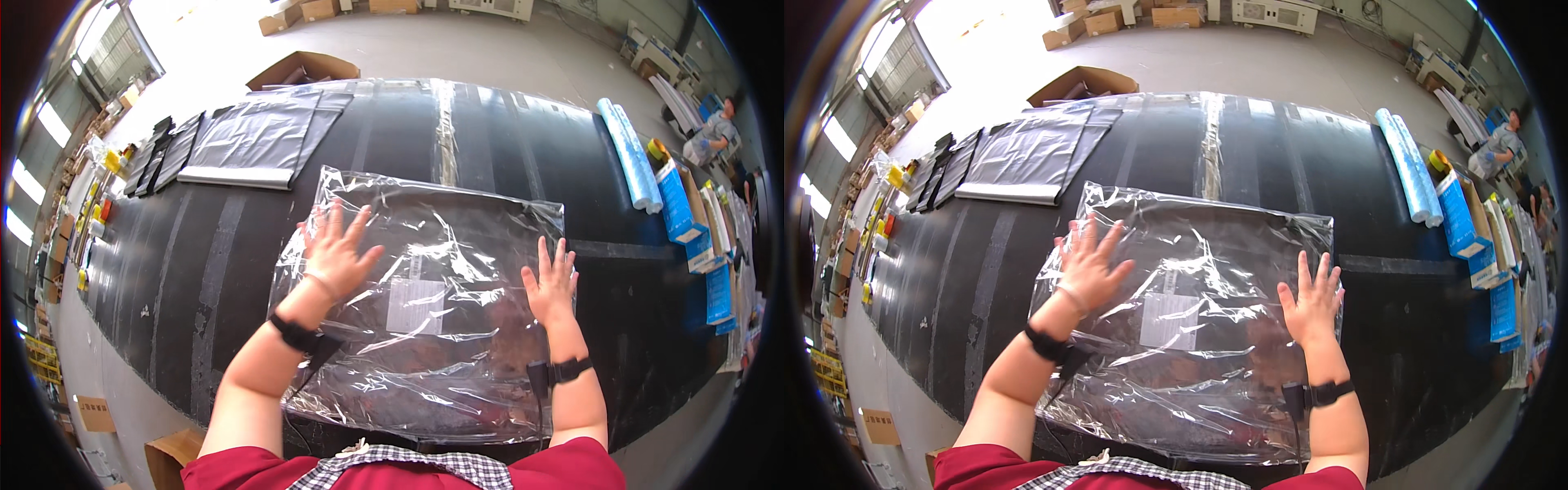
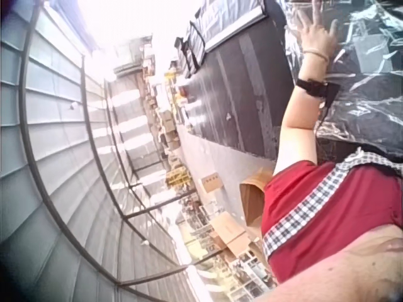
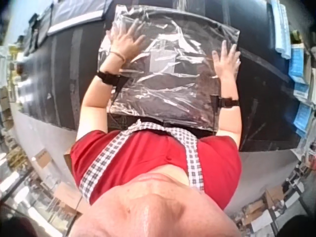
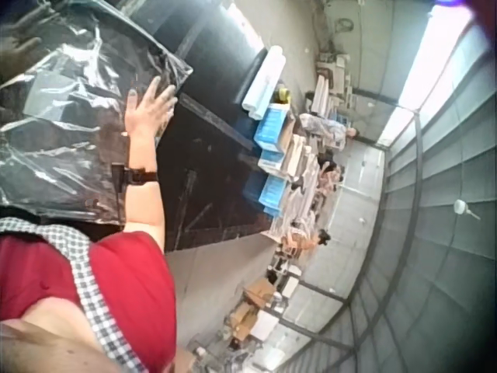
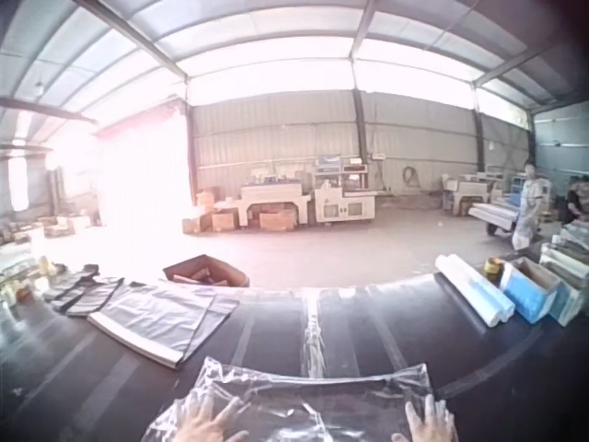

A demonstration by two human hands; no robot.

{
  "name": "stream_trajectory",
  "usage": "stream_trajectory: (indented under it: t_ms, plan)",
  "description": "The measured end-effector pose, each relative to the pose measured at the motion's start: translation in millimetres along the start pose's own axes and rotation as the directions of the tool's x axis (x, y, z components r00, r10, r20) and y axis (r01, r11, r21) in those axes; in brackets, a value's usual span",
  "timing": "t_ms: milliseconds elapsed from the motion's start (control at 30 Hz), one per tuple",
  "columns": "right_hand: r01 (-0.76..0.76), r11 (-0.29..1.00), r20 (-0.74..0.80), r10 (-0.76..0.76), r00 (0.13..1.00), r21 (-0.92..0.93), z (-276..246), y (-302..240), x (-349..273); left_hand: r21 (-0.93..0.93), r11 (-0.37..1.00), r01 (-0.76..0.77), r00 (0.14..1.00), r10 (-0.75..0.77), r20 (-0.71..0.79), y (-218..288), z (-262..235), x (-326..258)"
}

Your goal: Packaging products into plastic bags and placing them into a large cardboard box.

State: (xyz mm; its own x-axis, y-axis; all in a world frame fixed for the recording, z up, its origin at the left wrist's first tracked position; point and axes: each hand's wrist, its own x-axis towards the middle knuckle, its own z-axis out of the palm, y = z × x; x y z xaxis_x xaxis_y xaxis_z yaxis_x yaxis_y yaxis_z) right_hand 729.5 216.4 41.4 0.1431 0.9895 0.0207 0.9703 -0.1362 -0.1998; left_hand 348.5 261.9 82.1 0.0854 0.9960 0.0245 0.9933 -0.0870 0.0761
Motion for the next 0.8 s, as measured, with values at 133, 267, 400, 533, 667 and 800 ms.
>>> stream_trajectory:
  t_ms: [133,267,400,533,667,800]
  plan:
    - [0.011,1.000,0.042,-0.012,0.999,0.027,31.4,21.9,-32.9,-0.176,0.984,0.009,0.991,0.014,0.132,-44.4,49.3,-25.6]
    - [-0.042,0.998,0.173,0.050,0.984,-0.051,8.1,31.2,-45.4,0.084,0.996,-0.041,0.984,0.026,0.178,-26.1,17.1,-26.9]
    - [0.096,0.995,-0.161,-0.090,0.983,0.026,-30.2,22.0,-114.0,-0.021,0.996,-0.083,0.992,0.081,-0.102,-44.3,-15.2,-106.8]
    - [0.177,0.984,0.098,-0.174,0.980,-0.028,7.0,46.2,-170.2,-0.255,0.967,0.019,0.988,0.022,0.155,-75.9,28.3,-185.7]
    - [0.361,0.894,-0.224,-0.307,0.925,0.267,-41.6,12.2,-179.1,-0.437,0.898,0.045,0.949,-0.175,-0.262,-98.8,-29.1,-274.4]
    - [0.532,0.680,-0.293,-0.445,0.846,0.505,-93.7,-17.5,-213.2,-0.475,0.876,0.084,0.931,-0.239,-0.277,-77.7,-111.5,-394.3]
